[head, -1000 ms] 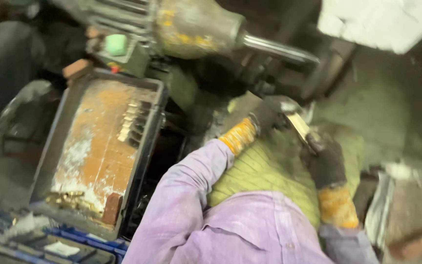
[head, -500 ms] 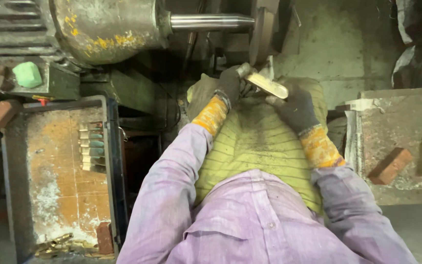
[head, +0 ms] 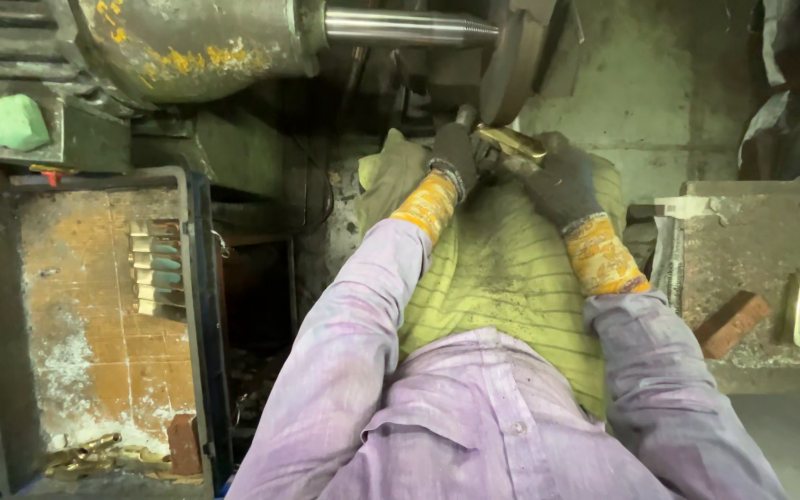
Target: The person uses a large rotating grinding wheel to polish various brass-colored metal parts, holding them with gloved hands and moving them against the wheel from different angles. They pick up new parts from a bin and place the polished ones into a separate container or onto a surface.
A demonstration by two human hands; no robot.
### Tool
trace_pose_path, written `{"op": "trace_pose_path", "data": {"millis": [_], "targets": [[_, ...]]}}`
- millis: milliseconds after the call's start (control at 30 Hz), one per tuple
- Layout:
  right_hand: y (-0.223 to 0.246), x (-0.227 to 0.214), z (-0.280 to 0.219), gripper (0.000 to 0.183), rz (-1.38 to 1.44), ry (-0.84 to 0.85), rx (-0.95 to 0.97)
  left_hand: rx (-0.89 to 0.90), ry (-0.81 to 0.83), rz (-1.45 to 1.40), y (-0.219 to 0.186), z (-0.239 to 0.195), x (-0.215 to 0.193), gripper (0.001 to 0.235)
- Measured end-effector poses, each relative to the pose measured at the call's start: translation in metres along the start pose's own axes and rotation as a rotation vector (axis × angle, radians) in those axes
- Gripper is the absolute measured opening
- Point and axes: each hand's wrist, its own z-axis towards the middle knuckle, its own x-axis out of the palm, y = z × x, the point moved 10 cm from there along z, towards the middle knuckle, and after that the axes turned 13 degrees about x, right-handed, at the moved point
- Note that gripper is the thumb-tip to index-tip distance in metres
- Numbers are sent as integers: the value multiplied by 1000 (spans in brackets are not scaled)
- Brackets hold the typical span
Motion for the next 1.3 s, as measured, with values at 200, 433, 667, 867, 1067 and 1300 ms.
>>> {"op": "trace_pose_path", "data": {"millis": [200, 433, 667, 867, 1067, 1300], "targets": [[32, -2, 4, 56, 2, -44, -97, -21, -59, -116, -6, -4, -3, 34], [35, 17, 15, 49, -5, 75, 0, 51, -82, -65, -18, 6, -17, 39], [33, 13, 17, 52, 82, -30, -126, 25, -117, -73, -5, 17, -19, 42], [25, -7, 3, 50, -14, -94, -131, 39, 45, -109, 3, 6, 14, 47], [16, -8, -1, 56, -32, -125, -131, 83, 84, -21, -9, -13, 22, 46], [33, 1, 4, 52, -68, -156, -259, 229, -33, 313, -20, 13, -9, 32]]}}
